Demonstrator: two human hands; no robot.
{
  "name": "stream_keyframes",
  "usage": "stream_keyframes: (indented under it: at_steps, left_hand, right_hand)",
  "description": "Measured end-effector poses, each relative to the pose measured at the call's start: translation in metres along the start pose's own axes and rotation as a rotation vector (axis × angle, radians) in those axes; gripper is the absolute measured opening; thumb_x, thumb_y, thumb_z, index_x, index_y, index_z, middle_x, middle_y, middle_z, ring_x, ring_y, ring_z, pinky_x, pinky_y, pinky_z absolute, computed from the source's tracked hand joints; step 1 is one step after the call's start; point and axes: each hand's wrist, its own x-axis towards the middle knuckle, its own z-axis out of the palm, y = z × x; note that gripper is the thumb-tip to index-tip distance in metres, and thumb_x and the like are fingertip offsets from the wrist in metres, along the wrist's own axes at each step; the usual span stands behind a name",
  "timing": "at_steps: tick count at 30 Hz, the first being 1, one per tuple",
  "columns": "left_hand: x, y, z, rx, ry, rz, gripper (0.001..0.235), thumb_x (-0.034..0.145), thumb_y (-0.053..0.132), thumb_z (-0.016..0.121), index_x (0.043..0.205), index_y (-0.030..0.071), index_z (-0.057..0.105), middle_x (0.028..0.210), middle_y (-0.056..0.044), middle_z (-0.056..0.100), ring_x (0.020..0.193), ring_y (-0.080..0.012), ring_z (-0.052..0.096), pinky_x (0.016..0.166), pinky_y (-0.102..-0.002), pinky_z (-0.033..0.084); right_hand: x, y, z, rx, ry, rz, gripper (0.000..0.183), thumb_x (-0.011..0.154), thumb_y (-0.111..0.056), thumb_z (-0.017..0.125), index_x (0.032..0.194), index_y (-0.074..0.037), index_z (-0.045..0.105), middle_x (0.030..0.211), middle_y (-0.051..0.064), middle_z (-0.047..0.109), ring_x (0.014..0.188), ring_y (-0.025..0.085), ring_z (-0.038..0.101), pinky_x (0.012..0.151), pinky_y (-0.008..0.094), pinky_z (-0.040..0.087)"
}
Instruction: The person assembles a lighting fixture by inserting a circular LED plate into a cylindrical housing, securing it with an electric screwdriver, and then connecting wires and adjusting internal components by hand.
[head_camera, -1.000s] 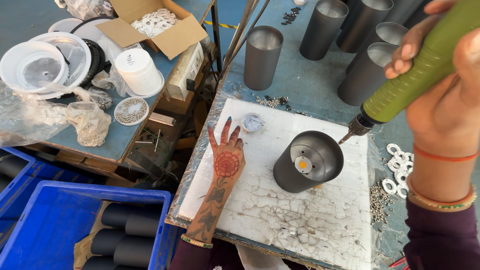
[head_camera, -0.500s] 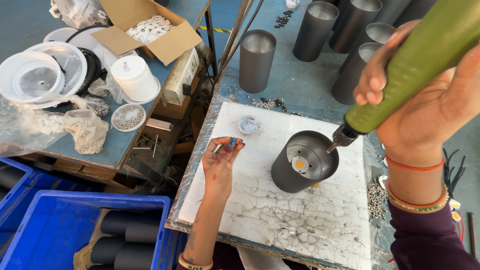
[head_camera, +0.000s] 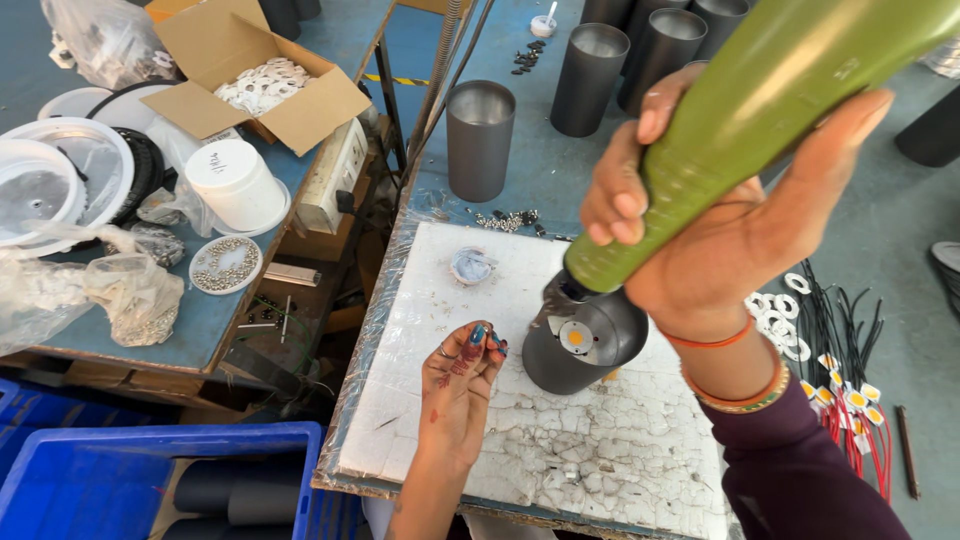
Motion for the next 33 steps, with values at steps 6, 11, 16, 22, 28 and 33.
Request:
stream_keyframes:
  at_steps: [6,11,16,22,28,33]
  left_hand:
    - [-0.01,-0.007,0.013,-0.024,0.03,0.014,0.015,0.094,0.014,0.072,0.098,0.001,0.068,0.088,-0.007,0.069,0.082,-0.0154,0.065,0.088,-0.031,0.055]
    - [-0.012,-0.008,0.019,-0.009,0.05,0.009,0.015,0.095,0.014,0.07,0.099,0.0,0.069,0.088,-0.008,0.07,0.082,-0.0159,0.066,0.086,-0.031,0.055]
    - [-0.014,-0.01,0.023,-0.018,0.047,0.0,0.013,0.096,0.013,0.069,0.097,0.0,0.068,0.089,-0.009,0.07,0.084,-0.0164,0.067,0.089,-0.031,0.055]
    - [-0.016,-0.013,0.027,-0.051,0.047,-0.008,0.011,0.096,0.012,0.069,0.097,0.001,0.068,0.089,-0.008,0.07,0.083,-0.0166,0.067,0.09,-0.032,0.055]
    - [-0.018,-0.014,0.03,0.014,0.026,-0.004,0.015,0.096,0.015,0.07,0.098,-0.001,0.068,0.089,-0.009,0.069,0.083,-0.0173,0.066,0.088,-0.032,0.054]
    - [-0.021,-0.018,0.037,0.062,0.048,0.013,0.017,0.096,0.016,0.067,0.095,-0.001,0.066,0.092,-0.01,0.07,0.083,-0.0189,0.066,0.082,-0.035,0.054]
  right_hand:
    - [0.004,0.017,0.021,-0.001,-0.027,-0.055,0.088,0.097,-0.082,0.027,0.108,0.003,0.047,0.082,0.01,0.048,0.062,0.021,0.047,0.058,0.034,0.042]
    - [0.006,0.021,0.023,-0.024,0.011,-0.074,0.087,0.096,-0.081,0.027,0.109,0.002,0.047,0.092,0.009,0.05,0.066,0.023,0.051,0.058,0.035,0.044]
    - [0.002,0.021,0.017,-0.024,-0.063,-0.046,0.086,0.097,-0.08,0.025,0.107,0.002,0.047,0.082,0.009,0.049,0.061,0.021,0.046,0.059,0.034,0.043]
    - [0.003,0.018,0.016,-0.011,-0.016,-0.033,0.09,0.095,-0.083,0.024,0.105,0.003,0.047,0.083,0.01,0.048,0.06,0.021,0.047,0.057,0.034,0.043]
    - [0.003,0.015,0.014,-0.009,-0.051,-0.018,0.089,0.096,-0.083,0.025,0.104,0.003,0.048,0.076,0.013,0.048,0.059,0.022,0.047,0.057,0.034,0.043]
    - [0.002,0.013,0.012,-0.034,-0.064,0.013,0.09,0.095,-0.084,0.024,0.105,0.002,0.048,0.071,0.017,0.051,0.056,0.022,0.047,0.056,0.032,0.041]
